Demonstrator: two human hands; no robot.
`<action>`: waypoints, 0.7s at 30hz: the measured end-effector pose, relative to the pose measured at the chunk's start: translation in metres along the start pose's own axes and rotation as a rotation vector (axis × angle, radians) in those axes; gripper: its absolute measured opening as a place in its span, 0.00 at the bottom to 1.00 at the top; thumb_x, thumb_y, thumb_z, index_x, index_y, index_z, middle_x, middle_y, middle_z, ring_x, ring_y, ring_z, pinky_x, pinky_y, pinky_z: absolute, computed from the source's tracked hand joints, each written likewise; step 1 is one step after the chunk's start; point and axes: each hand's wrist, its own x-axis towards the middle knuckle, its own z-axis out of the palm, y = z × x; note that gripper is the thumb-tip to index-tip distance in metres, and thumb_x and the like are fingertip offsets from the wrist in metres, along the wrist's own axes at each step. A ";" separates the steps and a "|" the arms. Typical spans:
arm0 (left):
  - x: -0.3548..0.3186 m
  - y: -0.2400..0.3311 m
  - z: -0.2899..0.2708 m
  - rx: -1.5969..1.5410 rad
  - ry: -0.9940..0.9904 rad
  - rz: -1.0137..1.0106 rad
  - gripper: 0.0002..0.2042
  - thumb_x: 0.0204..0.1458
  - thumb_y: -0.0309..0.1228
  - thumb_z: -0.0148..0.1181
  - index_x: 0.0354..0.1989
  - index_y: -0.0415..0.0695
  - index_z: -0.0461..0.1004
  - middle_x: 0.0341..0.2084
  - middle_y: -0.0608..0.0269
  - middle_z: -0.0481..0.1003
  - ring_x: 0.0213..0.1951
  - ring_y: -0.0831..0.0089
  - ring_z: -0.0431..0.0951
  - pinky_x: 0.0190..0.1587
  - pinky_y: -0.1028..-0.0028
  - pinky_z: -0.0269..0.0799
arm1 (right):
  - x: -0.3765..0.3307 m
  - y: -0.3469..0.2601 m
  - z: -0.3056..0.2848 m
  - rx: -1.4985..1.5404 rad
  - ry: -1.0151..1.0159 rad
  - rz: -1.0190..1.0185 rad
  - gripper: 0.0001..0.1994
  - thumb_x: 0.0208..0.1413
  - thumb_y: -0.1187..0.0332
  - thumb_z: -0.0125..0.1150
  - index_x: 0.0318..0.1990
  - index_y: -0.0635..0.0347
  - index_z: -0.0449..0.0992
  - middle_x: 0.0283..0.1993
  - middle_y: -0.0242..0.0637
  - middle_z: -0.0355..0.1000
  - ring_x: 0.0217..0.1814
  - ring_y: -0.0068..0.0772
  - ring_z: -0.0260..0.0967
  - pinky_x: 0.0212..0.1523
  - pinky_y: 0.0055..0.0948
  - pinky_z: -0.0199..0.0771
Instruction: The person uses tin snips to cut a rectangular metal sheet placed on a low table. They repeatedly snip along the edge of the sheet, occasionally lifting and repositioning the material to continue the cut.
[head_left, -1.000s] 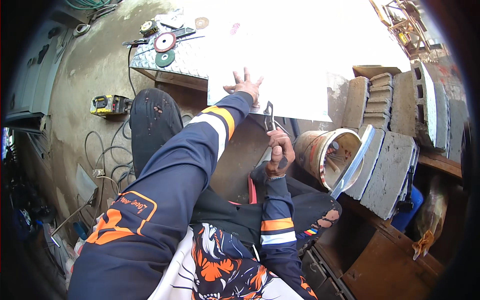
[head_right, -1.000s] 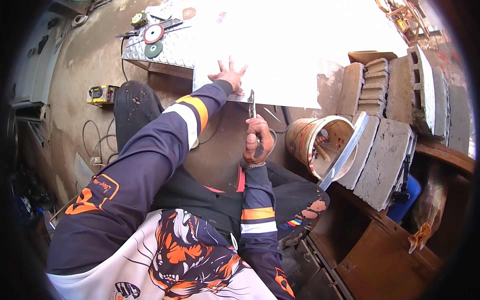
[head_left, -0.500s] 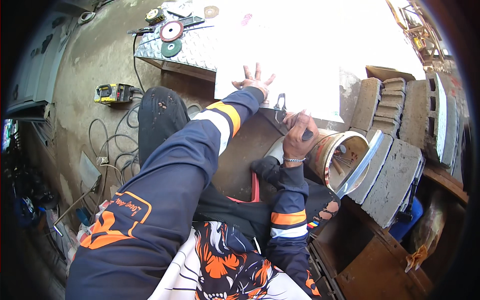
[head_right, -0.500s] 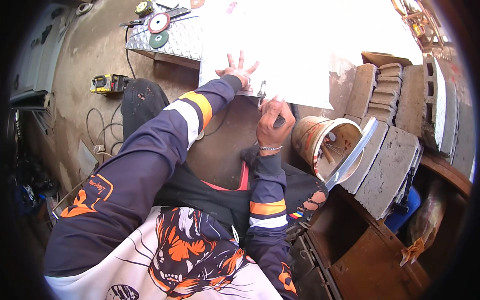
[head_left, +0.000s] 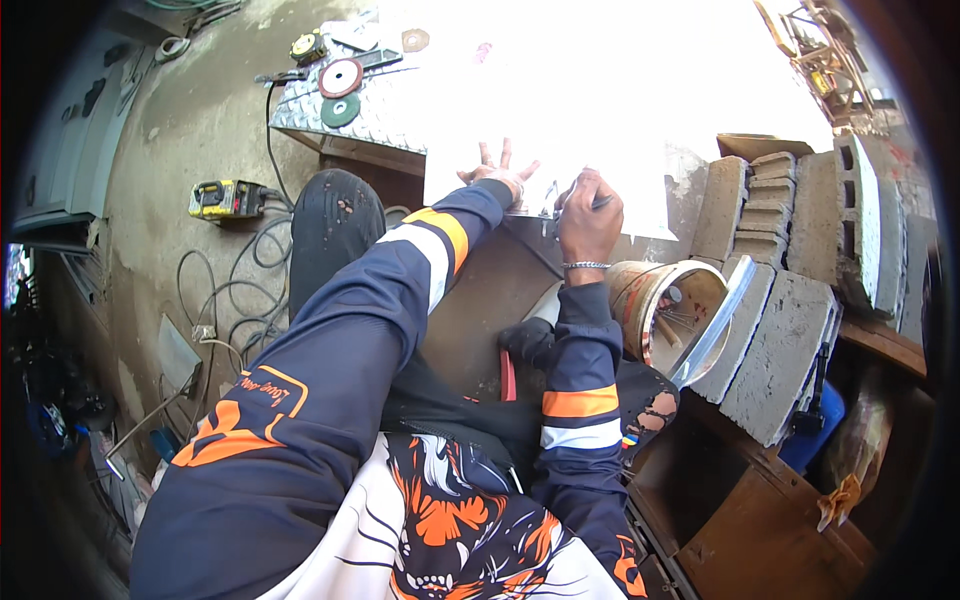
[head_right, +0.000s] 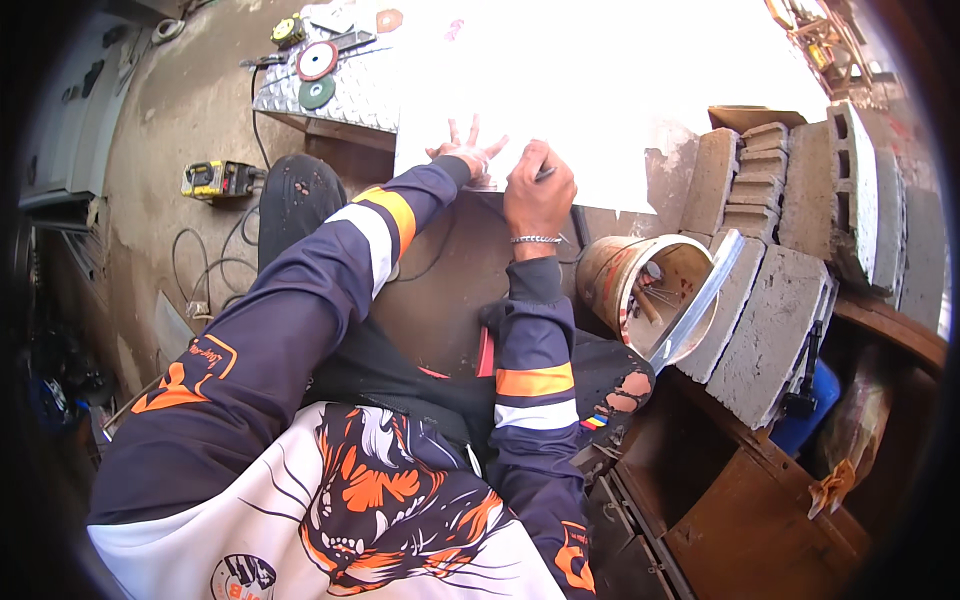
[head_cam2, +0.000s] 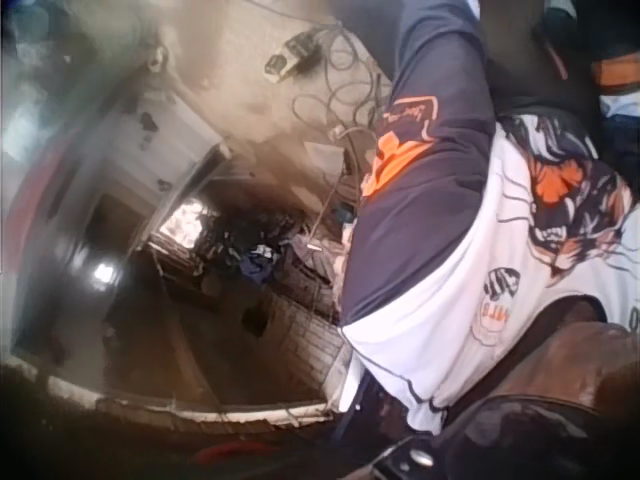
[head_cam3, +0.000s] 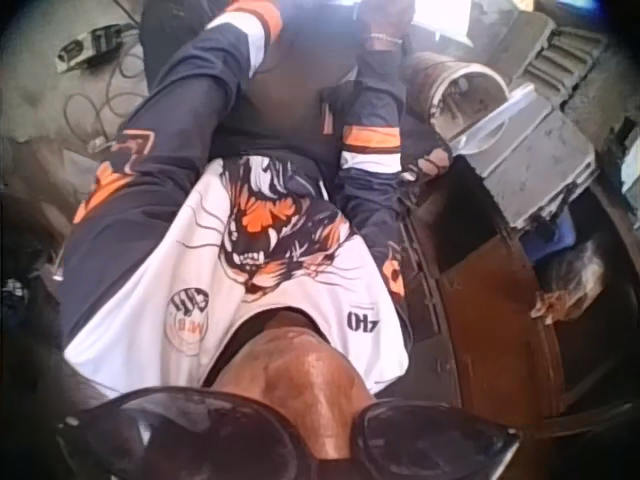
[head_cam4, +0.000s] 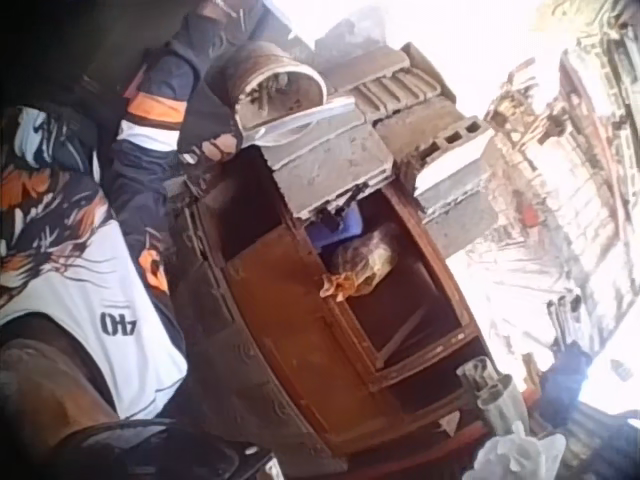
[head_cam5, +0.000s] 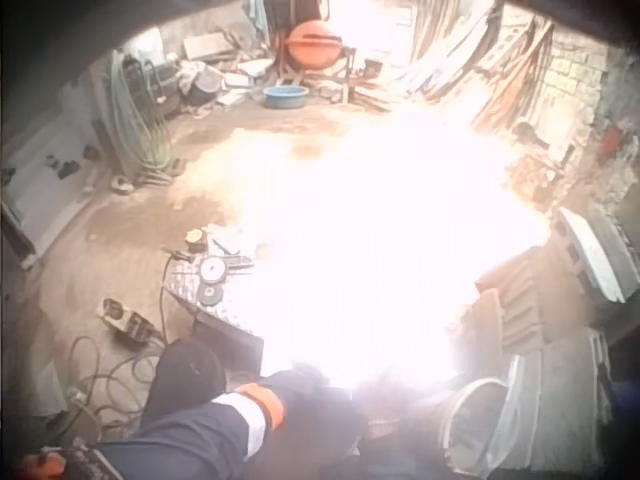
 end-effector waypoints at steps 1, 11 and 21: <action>-0.016 0.002 -0.008 -0.048 0.000 0.045 0.45 0.54 0.56 0.59 0.74 0.81 0.33 0.76 0.55 0.24 0.74 0.38 0.23 0.65 0.26 0.47 | -0.007 0.008 -0.003 0.046 0.068 -0.035 0.19 0.64 0.64 0.51 0.23 0.68 0.71 0.19 0.47 0.67 0.20 0.41 0.67 0.27 0.38 0.65; -0.075 -0.050 0.026 -0.430 0.384 0.151 0.22 0.62 0.46 0.53 0.55 0.41 0.73 0.46 0.45 0.79 0.45 0.50 0.80 0.49 0.52 0.75 | -0.079 0.049 -0.006 0.251 -0.095 -0.238 0.14 0.63 0.66 0.57 0.27 0.66 0.70 0.23 0.39 0.68 0.28 0.27 0.67 0.31 0.31 0.66; -0.145 0.004 0.086 -2.506 -0.534 0.284 0.11 0.65 0.28 0.47 0.47 0.35 0.73 0.44 0.50 0.78 0.45 0.61 0.81 0.51 0.60 0.79 | -0.111 0.020 0.000 -0.157 0.006 -0.453 0.19 0.61 0.52 0.60 0.33 0.63 0.78 0.41 0.47 0.72 0.48 0.51 0.68 0.52 0.47 0.63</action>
